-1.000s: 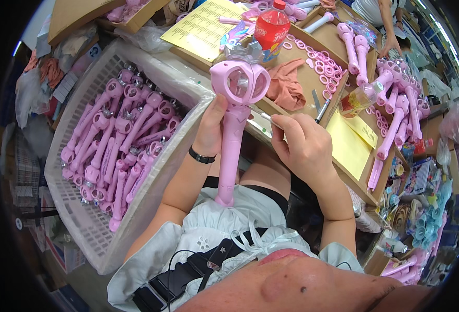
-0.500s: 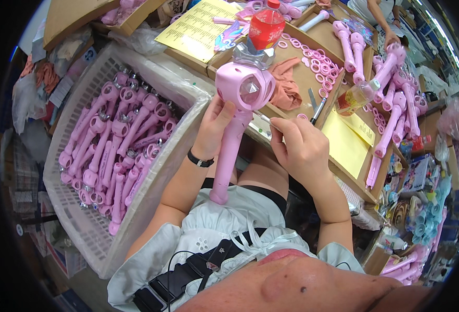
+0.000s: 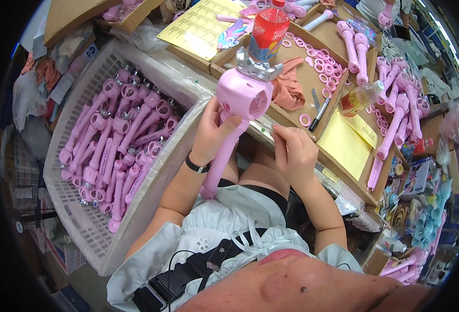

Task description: The person assembles pink bubble-blowing wands by attaching a clear plastic bubble head to the wand handle, wiping the wand with a cloth, and inserting a small pink ring into the head. The person repeats this sequence for multiple wands, placing finished units into a white basket.

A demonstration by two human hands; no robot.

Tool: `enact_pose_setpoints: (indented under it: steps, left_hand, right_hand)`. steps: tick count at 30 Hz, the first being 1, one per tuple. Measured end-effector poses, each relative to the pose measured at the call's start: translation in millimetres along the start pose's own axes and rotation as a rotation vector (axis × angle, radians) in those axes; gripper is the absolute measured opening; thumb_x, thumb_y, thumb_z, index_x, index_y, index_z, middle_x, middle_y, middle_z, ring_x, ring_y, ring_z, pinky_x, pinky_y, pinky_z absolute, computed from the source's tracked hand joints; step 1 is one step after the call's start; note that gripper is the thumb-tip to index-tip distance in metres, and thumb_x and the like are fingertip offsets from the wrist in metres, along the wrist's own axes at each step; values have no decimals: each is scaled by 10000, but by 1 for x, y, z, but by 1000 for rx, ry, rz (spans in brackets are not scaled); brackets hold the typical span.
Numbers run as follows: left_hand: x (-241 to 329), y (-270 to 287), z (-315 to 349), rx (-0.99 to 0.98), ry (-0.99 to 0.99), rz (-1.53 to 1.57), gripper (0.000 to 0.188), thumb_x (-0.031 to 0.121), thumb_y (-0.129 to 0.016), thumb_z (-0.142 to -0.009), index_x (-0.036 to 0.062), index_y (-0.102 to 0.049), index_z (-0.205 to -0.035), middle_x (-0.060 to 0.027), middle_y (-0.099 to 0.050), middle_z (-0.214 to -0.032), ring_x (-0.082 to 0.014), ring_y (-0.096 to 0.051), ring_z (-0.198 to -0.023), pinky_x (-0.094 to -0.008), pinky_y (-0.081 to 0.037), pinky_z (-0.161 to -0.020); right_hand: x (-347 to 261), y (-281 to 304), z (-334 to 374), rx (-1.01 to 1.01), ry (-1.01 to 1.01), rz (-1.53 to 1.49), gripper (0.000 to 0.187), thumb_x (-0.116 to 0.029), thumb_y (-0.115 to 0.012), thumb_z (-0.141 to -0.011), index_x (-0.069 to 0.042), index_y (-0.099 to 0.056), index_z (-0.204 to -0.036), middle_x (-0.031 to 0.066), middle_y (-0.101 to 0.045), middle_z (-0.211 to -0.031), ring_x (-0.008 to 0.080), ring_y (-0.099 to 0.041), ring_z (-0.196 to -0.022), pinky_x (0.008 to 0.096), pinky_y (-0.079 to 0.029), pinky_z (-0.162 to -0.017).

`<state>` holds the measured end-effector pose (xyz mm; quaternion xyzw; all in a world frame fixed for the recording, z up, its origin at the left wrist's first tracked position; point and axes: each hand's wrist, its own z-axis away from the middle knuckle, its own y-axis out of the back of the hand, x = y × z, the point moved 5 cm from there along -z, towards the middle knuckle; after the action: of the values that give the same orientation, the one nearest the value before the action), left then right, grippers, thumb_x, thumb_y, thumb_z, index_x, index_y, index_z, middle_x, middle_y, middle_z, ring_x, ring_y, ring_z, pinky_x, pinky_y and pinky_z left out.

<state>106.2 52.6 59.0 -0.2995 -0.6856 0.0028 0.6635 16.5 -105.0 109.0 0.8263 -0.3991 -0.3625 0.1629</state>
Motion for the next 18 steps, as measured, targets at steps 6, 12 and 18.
enact_pose_setpoints:
  steps: [6, 12, 18]
  left_hand:
    - [3, -3, 2, 3, -84, -86, 630, 150, -725, -789, -20, -368, -1279, -112, -515, -1193, -152, -510, -1078, -281, -414, -922]
    - [-1, -4, 6, 44, -21, -35, 635, 102, -725, -779, -25, -361, -1284, -118, -511, -1196, -154, -496, -1102, -288, -415, -924]
    - [1, -5, 7, -35, -118, -239, 688, 70, -741, -745, -9, -342, -1300, -97, -501, -1179, -156, -494, -1090, -295, -416, -924]
  right_hand:
    - [34, -14, 20, -200, -705, -589, 133, -77, -607, -859, -5, -603, -971, 86, -612, -771, 130, -584, -675, 273, -463, -602]
    - [15, -8, 15, -29, -236, -103, 119, -90, -606, -862, -3, -601, -944, 61, -601, -763, 137, -578, -668, 281, -459, -595]
    - [44, -26, 34, -264, -899, -685, 205, -186, -587, -901, 4, -588, -978, -8, -565, -738, 72, -527, -659, 228, -429, -580]
